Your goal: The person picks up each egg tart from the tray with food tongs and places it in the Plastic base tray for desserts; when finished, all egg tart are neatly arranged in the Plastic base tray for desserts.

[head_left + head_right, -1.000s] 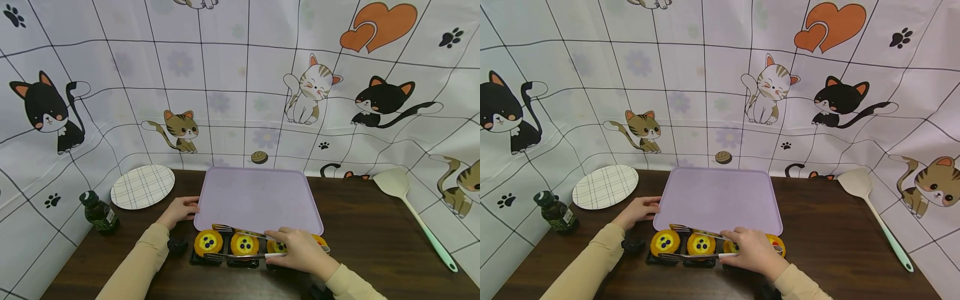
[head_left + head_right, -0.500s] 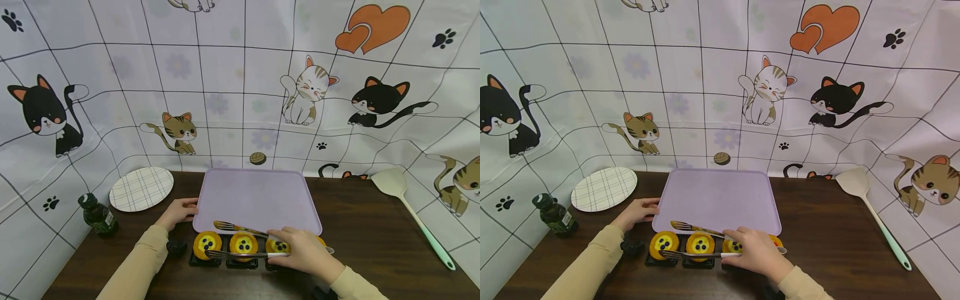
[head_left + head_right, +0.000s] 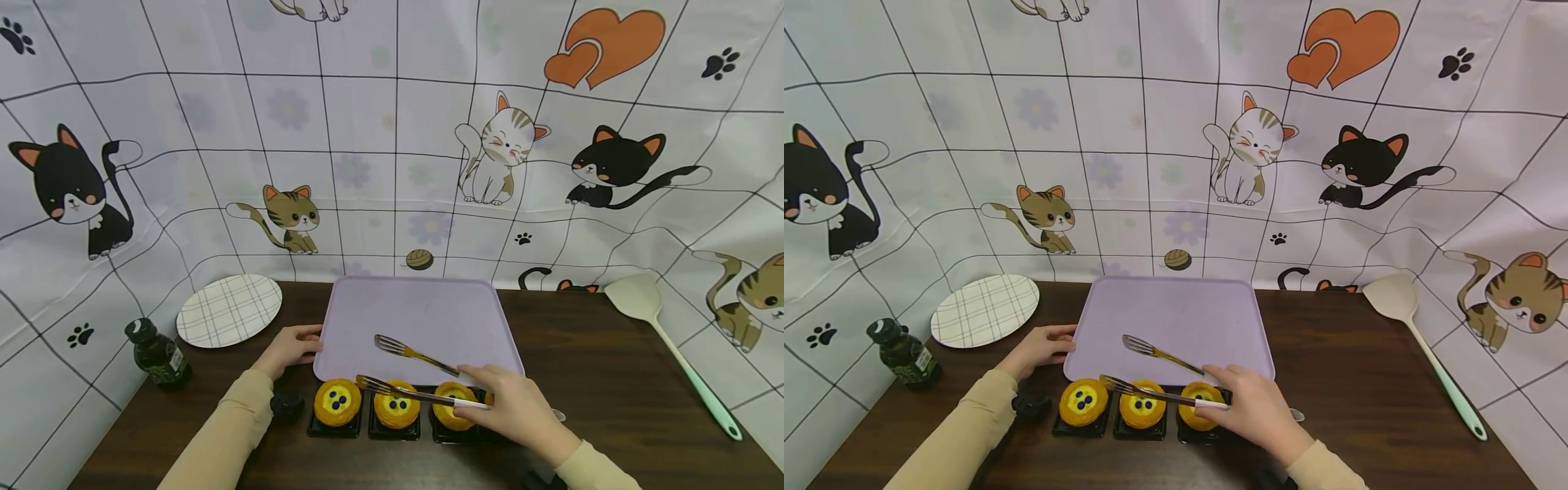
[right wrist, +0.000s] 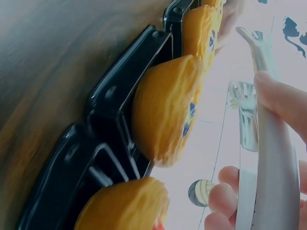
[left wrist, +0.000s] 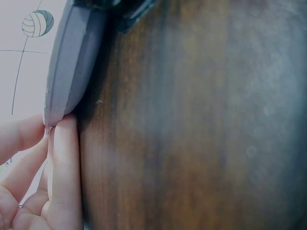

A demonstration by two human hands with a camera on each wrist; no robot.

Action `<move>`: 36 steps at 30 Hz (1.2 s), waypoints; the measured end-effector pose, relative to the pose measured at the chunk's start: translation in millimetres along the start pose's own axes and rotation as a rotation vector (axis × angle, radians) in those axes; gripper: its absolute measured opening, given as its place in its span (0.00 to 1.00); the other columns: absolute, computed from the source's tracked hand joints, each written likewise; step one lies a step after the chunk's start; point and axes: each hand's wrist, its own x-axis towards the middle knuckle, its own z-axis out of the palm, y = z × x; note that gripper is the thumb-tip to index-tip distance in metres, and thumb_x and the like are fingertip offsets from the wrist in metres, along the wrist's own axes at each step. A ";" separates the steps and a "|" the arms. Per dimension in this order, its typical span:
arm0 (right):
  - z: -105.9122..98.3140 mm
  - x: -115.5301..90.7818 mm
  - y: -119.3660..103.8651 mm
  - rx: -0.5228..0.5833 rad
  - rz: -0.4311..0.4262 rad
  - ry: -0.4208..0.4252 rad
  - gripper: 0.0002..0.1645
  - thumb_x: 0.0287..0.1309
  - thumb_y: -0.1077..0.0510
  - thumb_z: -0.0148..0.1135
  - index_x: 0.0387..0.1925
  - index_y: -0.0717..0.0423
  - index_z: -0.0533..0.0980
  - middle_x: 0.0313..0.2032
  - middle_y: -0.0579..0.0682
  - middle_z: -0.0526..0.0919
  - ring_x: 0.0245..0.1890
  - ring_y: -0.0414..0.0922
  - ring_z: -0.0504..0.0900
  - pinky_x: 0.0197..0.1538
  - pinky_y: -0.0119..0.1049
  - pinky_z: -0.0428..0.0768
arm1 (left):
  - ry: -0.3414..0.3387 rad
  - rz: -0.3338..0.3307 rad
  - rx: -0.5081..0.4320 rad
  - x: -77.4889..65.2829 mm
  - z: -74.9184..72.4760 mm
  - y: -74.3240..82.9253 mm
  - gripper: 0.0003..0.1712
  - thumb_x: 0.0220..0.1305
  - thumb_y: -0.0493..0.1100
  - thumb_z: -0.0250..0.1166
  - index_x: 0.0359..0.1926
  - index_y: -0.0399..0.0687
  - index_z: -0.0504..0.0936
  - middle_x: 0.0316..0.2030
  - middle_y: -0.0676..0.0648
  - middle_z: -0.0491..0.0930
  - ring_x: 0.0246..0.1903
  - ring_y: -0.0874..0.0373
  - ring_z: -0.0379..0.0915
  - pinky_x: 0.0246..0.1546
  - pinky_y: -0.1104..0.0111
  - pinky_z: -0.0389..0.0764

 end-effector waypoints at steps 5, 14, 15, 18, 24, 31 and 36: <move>-2.9 -3.6 6.8 0.029 0.106 -0.007 0.38 0.44 0.32 0.68 0.56 0.45 0.78 0.46 0.45 0.84 0.31 0.39 0.81 0.31 0.34 0.80 | -0.007 0.000 -0.006 0.9 0.3 -1.5 0.30 0.63 0.33 0.61 0.65 0.34 0.67 0.48 0.37 0.76 0.40 0.57 0.78 0.42 0.63 0.84; -13.6 -8.9 27.1 0.033 0.196 0.043 0.36 0.44 0.43 0.74 0.56 0.52 0.77 0.38 0.46 0.83 0.29 0.38 0.76 0.28 0.32 0.75 | -0.009 0.000 -0.006 0.0 0.8 -1.8 0.30 0.63 0.33 0.61 0.66 0.34 0.66 0.49 0.35 0.75 0.42 0.54 0.78 0.43 0.62 0.83; -15.0 -9.8 30.0 0.030 0.207 0.042 0.37 0.44 0.44 0.74 0.56 0.53 0.77 0.35 0.45 0.82 0.27 0.38 0.73 0.26 0.31 0.73 | -0.007 -0.001 -0.006 -0.1 0.7 -2.0 0.30 0.63 0.33 0.61 0.66 0.34 0.66 0.49 0.35 0.75 0.42 0.54 0.78 0.43 0.62 0.83; -18.7 -12.5 39.0 0.041 0.258 0.032 0.37 0.44 0.45 0.74 0.56 0.55 0.77 0.28 0.45 0.78 0.22 0.37 0.66 0.22 0.28 0.66 | -0.002 -0.005 -0.003 -0.2 0.4 -2.2 0.30 0.63 0.34 0.61 0.66 0.35 0.67 0.49 0.35 0.75 0.41 0.55 0.78 0.43 0.62 0.83; -23.7 -17.8 59.1 0.093 0.369 0.055 0.36 0.46 0.49 0.73 0.57 0.59 0.75 0.38 0.57 0.82 0.26 0.43 0.70 0.23 0.31 0.70 | 0.001 -0.007 0.003 0.3 0.2 -1.6 0.30 0.63 0.34 0.61 0.66 0.35 0.67 0.50 0.35 0.75 0.41 0.56 0.78 0.43 0.62 0.83; -22.5 -25.4 88.4 0.077 0.471 0.065 0.36 0.48 0.51 0.69 0.58 0.64 0.72 0.40 0.62 0.81 0.28 0.48 0.74 0.27 0.36 0.73 | -0.002 0.000 0.002 0.2 -0.2 0.2 0.30 0.63 0.33 0.61 0.65 0.34 0.67 0.49 0.35 0.76 0.41 0.56 0.78 0.43 0.63 0.83; -22.7 -31.8 107.1 0.032 0.503 0.073 0.38 0.48 0.51 0.69 0.58 0.67 0.71 0.38 0.65 0.80 0.27 0.49 0.74 0.27 0.38 0.72 | -0.001 -0.011 -0.003 1.7 0.9 -1.5 0.30 0.63 0.34 0.61 0.66 0.35 0.67 0.50 0.34 0.75 0.40 0.56 0.79 0.42 0.63 0.84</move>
